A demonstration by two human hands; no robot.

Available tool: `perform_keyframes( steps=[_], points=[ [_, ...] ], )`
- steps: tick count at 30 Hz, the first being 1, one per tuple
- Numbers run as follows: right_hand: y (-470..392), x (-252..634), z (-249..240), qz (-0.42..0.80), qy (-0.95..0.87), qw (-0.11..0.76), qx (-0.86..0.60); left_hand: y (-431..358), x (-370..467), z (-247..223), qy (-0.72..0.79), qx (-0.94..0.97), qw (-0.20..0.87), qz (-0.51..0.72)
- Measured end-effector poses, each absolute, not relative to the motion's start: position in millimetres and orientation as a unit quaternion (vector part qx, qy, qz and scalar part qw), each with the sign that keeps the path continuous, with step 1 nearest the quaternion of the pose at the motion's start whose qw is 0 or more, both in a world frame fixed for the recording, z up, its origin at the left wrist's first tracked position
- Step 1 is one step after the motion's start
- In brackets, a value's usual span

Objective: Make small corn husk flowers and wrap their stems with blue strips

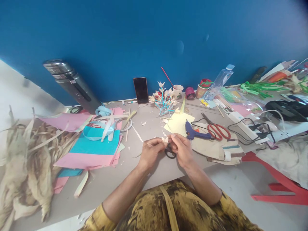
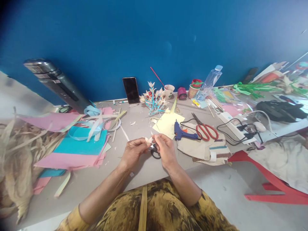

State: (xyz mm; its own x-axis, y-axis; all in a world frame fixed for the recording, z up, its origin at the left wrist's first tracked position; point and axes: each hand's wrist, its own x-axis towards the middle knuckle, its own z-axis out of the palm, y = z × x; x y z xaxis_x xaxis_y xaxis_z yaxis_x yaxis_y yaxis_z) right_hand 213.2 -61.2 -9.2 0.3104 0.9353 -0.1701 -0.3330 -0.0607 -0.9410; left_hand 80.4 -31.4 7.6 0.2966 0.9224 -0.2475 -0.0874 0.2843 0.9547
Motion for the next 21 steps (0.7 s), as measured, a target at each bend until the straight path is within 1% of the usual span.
perform_keyframes(
  steps=[6,10,15,21],
  points=[
    [-69,225,-4,0.504,-0.385,0.561,-0.532,-31,79,15,0.456,0.504,0.633,0.370],
    [-72,226,-2,0.484,-0.376,0.570,-0.547,-33,80,20,0.447,0.521,0.628,0.366],
    [-77,227,-1,0.502,-0.364,0.589,-0.519,-36,77,23,0.438,0.534,0.623,0.369],
    [-85,229,13,0.521,-0.436,0.536,-0.502,-43,71,22,0.429,0.544,0.641,0.331]
  ],
)
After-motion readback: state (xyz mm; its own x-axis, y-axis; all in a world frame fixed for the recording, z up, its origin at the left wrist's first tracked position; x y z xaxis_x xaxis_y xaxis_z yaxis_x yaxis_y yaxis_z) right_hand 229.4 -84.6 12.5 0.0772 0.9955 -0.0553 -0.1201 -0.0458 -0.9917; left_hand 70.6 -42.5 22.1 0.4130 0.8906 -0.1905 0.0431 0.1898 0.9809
